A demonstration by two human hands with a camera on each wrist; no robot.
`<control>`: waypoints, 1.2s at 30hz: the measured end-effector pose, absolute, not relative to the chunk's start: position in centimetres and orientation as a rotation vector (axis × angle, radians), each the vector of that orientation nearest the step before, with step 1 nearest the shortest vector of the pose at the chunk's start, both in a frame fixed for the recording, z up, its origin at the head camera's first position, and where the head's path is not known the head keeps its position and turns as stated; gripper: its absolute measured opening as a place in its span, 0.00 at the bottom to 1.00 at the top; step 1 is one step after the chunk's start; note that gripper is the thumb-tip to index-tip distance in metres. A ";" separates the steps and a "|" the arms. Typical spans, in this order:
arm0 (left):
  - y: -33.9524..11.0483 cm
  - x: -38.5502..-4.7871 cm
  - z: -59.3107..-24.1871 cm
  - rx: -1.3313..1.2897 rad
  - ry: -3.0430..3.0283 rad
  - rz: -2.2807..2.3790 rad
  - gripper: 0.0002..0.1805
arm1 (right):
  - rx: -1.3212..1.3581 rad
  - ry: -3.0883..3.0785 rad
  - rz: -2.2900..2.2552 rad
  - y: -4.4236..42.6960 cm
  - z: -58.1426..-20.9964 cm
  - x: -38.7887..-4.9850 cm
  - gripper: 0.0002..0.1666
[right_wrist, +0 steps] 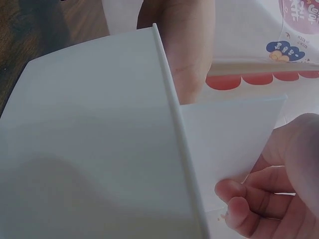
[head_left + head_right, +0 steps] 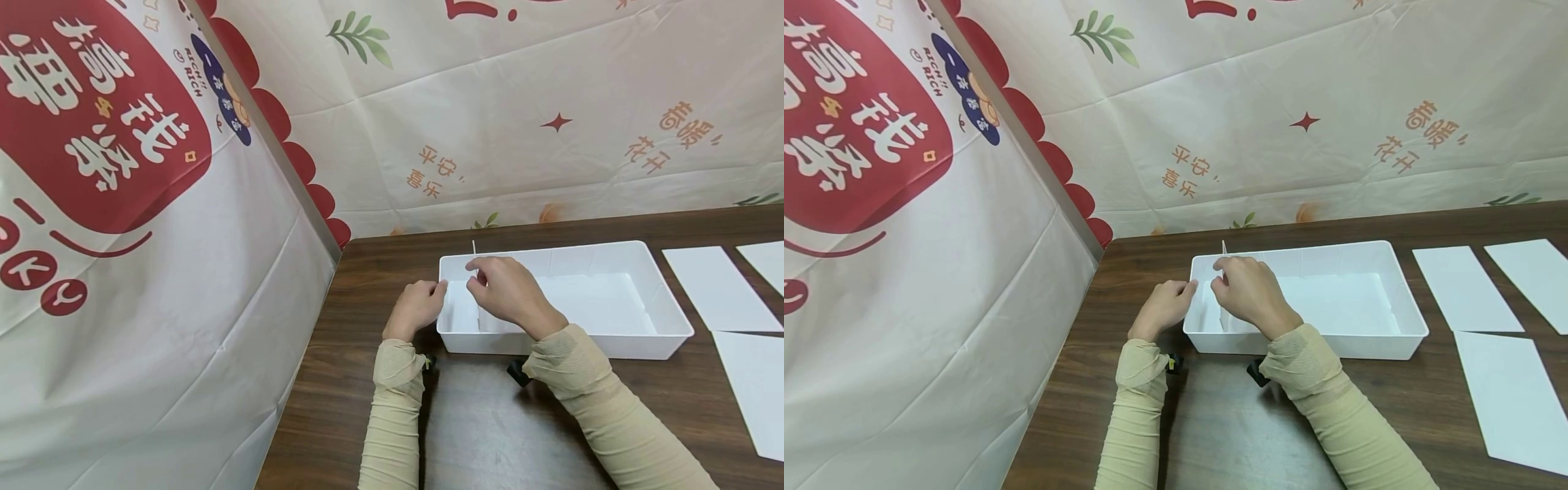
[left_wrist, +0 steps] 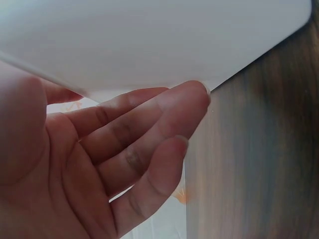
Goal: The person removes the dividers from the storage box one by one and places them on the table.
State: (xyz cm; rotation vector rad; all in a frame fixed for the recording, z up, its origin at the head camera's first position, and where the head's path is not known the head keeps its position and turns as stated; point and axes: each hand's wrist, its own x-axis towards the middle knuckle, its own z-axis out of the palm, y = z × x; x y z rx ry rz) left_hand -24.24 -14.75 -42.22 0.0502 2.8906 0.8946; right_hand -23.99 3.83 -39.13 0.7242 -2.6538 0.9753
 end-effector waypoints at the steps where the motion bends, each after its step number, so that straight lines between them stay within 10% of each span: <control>1: -14.7 -24.2 -42.2 0.051 2.890 0.895 0.26 | 0.722 -2.653 0.979 3.8 -39.1 -24.0 0.17; 36: -14.6 -24.1 -42.2 0.034 2.887 0.868 0.27 | 0.709 -2.646 0.980 3.9 -38.8 -23.7 0.15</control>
